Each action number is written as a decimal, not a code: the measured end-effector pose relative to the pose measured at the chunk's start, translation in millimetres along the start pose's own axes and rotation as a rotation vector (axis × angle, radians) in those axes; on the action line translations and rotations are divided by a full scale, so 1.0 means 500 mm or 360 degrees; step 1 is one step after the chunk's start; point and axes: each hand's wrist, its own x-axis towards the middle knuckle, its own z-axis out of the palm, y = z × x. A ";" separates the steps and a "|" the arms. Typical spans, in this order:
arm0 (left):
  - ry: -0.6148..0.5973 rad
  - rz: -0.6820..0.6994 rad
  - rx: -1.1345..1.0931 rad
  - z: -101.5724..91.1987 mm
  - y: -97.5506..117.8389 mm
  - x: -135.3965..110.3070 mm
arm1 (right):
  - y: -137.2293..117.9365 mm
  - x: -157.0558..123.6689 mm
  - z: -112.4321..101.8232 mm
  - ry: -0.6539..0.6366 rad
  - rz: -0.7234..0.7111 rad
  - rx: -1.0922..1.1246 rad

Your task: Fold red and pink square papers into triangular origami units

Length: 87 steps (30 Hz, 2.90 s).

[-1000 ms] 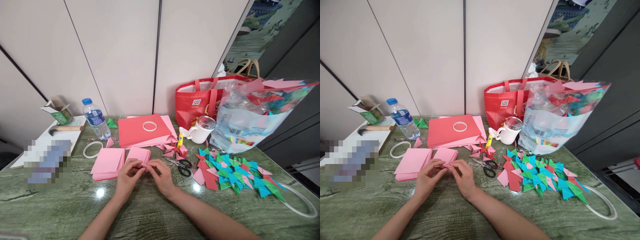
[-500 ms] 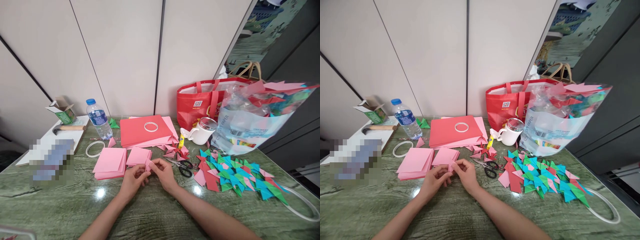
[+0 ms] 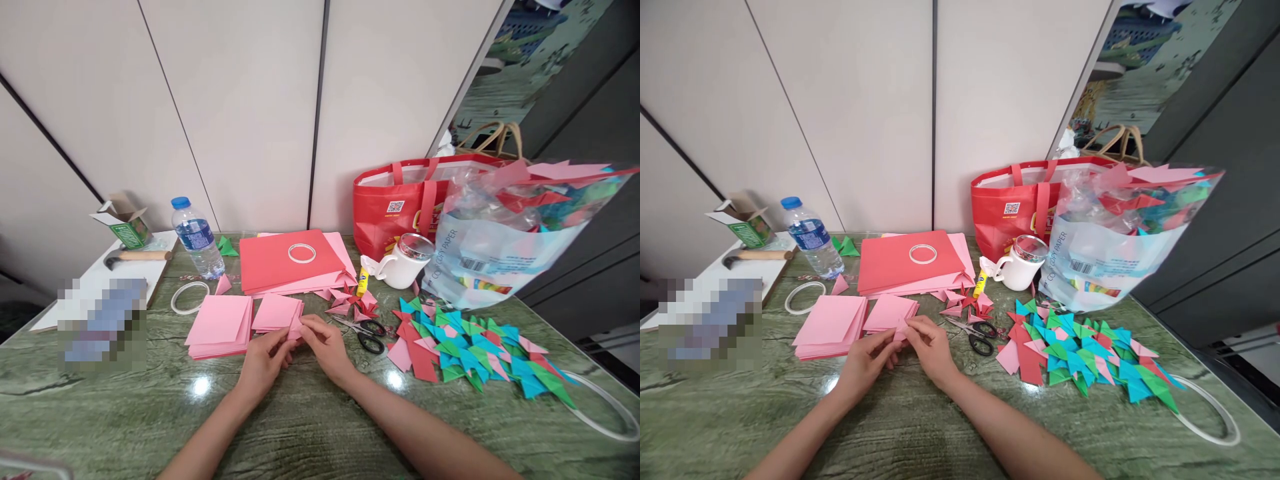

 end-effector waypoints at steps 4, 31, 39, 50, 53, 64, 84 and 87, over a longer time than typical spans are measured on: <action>0.0009 0.0019 -0.0079 -0.001 -0.003 0.001 | -0.004 0.003 -0.002 -0.0040 0.0026 0.0032; -0.0028 -0.0081 -0.0195 -0.001 0.006 0.007 | -0.008 -0.002 0.004 -0.0052 0.0061 -0.0053; -0.0075 -0.0130 -0.0227 0.005 0.012 0.002 | -0.001 -0.013 0.007 0.0047 -0.0035 -0.0204; -0.0280 -0.0174 -0.0150 0.006 0.017 -0.001 | -0.003 -0.005 -0.003 0.0118 -0.0024 -0.0259; -0.0333 -0.0273 -0.0247 0.009 0.017 -0.001 | -0.002 -0.006 -0.002 0.0144 -0.0019 -0.0341; -0.0021 -0.0236 -0.0408 0.005 0.015 0.000 | -0.003 -0.016 0.010 -0.0021 0.0009 -0.0282; 0.0183 0.0303 0.0140 -0.007 -0.002 0.000 | -0.005 -0.015 0.013 0.0025 0.0052 -0.0261; 0.0525 0.0623 0.0488 -0.015 -0.008 0.007 | -0.002 0.001 0.005 0.0278 0.0196 0.0072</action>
